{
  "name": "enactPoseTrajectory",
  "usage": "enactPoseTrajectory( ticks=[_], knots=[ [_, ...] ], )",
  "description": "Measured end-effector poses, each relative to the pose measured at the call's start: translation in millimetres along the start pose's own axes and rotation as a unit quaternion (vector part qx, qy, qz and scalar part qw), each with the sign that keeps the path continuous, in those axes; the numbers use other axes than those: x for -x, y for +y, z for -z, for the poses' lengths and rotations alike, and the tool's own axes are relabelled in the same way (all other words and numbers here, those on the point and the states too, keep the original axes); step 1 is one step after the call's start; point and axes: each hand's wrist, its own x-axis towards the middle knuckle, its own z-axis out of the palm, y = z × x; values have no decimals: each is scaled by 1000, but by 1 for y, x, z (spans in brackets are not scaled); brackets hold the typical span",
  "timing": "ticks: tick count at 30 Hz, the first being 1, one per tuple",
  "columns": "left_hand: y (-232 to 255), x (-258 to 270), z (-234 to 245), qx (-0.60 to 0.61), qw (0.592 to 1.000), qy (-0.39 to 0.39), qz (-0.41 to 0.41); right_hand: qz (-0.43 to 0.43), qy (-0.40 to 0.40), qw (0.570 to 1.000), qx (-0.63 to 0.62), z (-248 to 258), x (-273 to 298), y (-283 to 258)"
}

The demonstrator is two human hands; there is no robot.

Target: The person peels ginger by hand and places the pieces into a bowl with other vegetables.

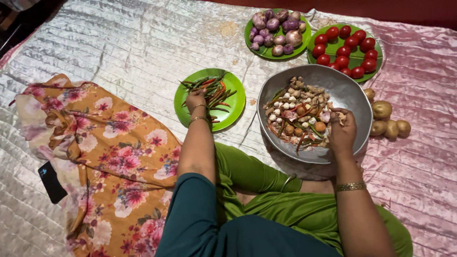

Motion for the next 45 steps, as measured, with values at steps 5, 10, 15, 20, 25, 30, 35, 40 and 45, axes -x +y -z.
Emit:
enactPoseTrajectory(
  ticks=[5,10,15,20,25,30,35,40,45],
  knots=[
    [5,3,2,4,1000,9,16,-25,-7,1000,-3,-3,0,7],
    [-7,-6,-4,10,1000,27,-8,-32,-4,999,9,-7,-1,4],
    [-7,-7,-5,26,998,50,-10,-44,-3,999,3,-7,-3,3],
    [1,-2,-6,15,980,133,-150,-13,-11,1000,-18,-7,-4,6],
    [28,20,-8,28,973,96,-206,-54,-2,999,-3,-7,-2,-1],
    [71,93,-28,-7,910,5,-414,-50,-5,998,25,-10,-2,-6],
    [92,188,-59,-198,803,-158,-539,-62,-5,998,25,-12,-1,-6],
    [76,224,-91,-383,690,-207,-579,-143,-14,990,-2,-15,2,-15],
    [43,205,-125,-484,622,-191,-585,-87,-25,996,-15,-19,1,-16]
  ],
)
